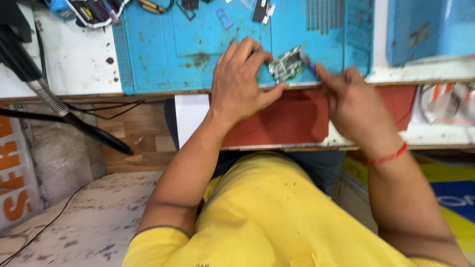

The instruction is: The person uses a hot air gun to heat a small green circuit board on a blue work mat. They then use a purple-handled tool to scrape and clean the surface of the board, repeating the heating and scraping process multiple times.

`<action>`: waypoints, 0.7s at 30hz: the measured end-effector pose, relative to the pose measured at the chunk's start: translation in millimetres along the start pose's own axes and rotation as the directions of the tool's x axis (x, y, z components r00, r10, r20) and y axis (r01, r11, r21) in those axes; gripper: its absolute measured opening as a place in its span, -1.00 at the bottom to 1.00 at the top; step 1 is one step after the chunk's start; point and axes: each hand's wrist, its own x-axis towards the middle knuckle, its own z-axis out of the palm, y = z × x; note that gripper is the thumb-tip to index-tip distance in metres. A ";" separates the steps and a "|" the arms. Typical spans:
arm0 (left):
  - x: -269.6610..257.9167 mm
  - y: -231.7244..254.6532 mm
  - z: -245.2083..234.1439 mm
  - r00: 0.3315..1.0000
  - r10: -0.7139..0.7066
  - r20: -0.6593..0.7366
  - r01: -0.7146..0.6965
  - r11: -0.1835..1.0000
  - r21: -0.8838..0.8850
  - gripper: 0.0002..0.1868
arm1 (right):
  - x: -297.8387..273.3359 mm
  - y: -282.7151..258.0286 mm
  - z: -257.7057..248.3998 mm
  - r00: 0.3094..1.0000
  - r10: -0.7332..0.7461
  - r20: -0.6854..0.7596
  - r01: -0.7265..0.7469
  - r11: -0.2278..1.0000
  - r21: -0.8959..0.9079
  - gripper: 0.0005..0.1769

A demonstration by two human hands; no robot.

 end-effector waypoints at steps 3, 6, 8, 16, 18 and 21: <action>-1.9 10.7 5.0 1.000 0.002 0.005 -0.002 1.000 -0.005 -0.51 | -8.0 11.8 -0.6 0.993 -0.110 -0.033 0.108 0.992 -0.069 -0.49; 9.0 11.9 -0.2 1.000 -0.014 -0.001 0.014 1.000 0.000 -0.52 | 1.1 5.8 -8.6 0.999 -0.033 -0.014 0.031 0.992 -0.119 -0.46; 7.8 7.1 -6.7 1.000 -0.012 -0.017 0.012 1.000 0.019 -0.51 | 4.0 -6.5 -6.2 0.999 0.030 -0.013 -0.032 0.992 -0.123 -0.47; 2.5 2.8 0.3 1.000 -0.011 0.004 0.011 1.000 -0.007 -0.50 | -5.6 -11.5 2.5 0.998 0.053 -0.046 -0.061 0.974 -0.218 -0.44; -6.2 3.0 -0.5 0.999 -0.034 0.013 0.034 0.999 -0.020 -0.52 | -14.3 -10.1 6.5 0.997 0.064 -0.031 -0.070 0.970 -0.234 -0.42; 2.9 3.7 1.2 1.000 -0.021 0.019 0.021 1.000 -0.008 -0.52 | -20.3 -2.1 7.4 1.000 -0.001 0.003 0.002 0.968 -0.250 -0.42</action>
